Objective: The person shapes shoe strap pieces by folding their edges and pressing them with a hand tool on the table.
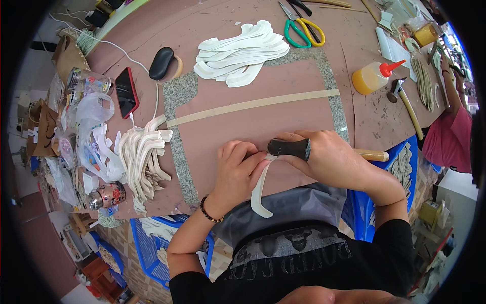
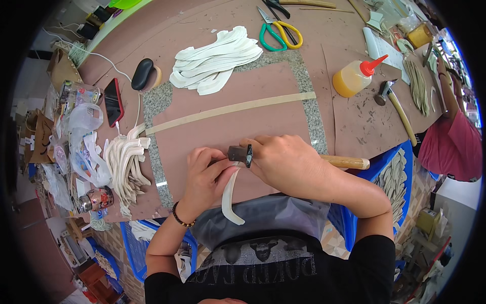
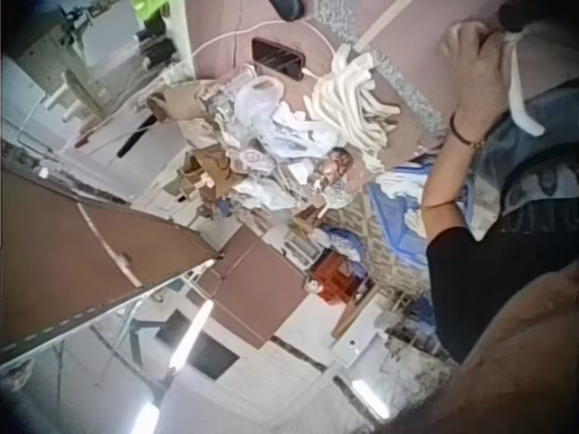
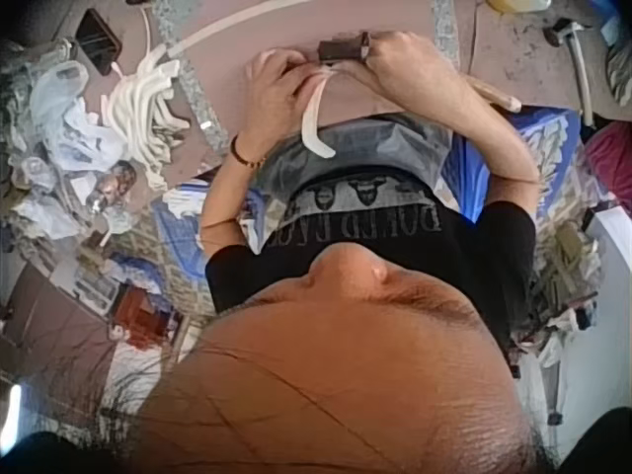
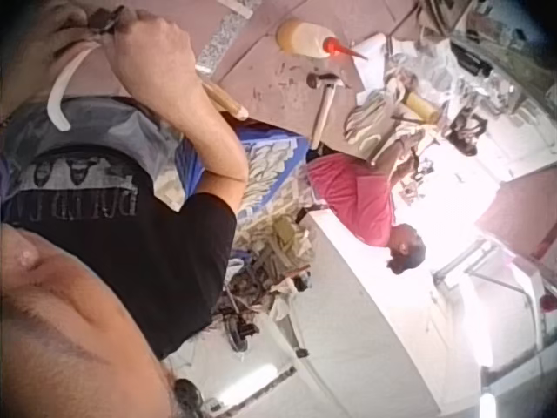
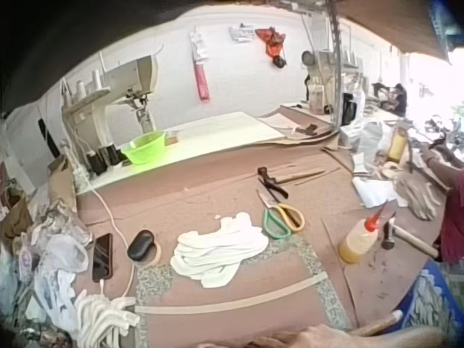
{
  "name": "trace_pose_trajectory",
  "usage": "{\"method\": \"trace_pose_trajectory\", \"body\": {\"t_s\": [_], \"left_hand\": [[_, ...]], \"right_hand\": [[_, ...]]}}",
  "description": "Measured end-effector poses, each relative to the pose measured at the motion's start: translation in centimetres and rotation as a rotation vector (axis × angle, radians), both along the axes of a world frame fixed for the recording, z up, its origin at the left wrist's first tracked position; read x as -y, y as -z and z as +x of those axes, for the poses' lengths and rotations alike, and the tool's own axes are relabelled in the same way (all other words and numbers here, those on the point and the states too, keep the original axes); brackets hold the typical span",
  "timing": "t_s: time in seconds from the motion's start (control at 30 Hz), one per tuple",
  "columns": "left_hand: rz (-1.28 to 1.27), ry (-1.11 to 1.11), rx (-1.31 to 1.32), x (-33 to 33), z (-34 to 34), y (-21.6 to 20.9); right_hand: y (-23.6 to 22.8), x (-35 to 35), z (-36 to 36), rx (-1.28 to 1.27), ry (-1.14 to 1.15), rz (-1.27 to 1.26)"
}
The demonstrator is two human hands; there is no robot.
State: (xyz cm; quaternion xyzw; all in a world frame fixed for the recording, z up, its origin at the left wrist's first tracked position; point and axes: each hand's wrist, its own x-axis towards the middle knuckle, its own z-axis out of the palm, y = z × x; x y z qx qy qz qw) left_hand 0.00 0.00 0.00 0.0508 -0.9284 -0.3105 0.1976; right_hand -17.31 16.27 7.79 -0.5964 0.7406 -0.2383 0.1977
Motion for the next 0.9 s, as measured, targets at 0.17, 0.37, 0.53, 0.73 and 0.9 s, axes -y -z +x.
{"method": "trace_pose_trajectory", "body": {"t_s": [0.17,0.37,0.53,0.73,0.9], "left_hand": [[0.038,0.088,-0.066,0.0,-0.3,0.3],[-0.378,0.218,0.003,-0.3,-0.1,-0.7],[-0.339,0.133,-0.006,-0.9,0.3,-1.0],[-0.005,-0.059,-0.030,-1.4,1.2,0.2],[0.058,-0.039,-0.043,-1.8,1.0,0.3]], "right_hand": [[-0.7,-0.1,0.2,0.105,0.113,0.113],[-0.6,-0.2,0.0,-0.016,0.038,-0.114],[-0.1,0.2,0.4,-0.036,0.011,-0.089],[-0.1,0.1,0.4,-0.056,-0.017,-0.061],[-0.2,0.2,0.4,-0.085,-0.024,-0.068]]}}
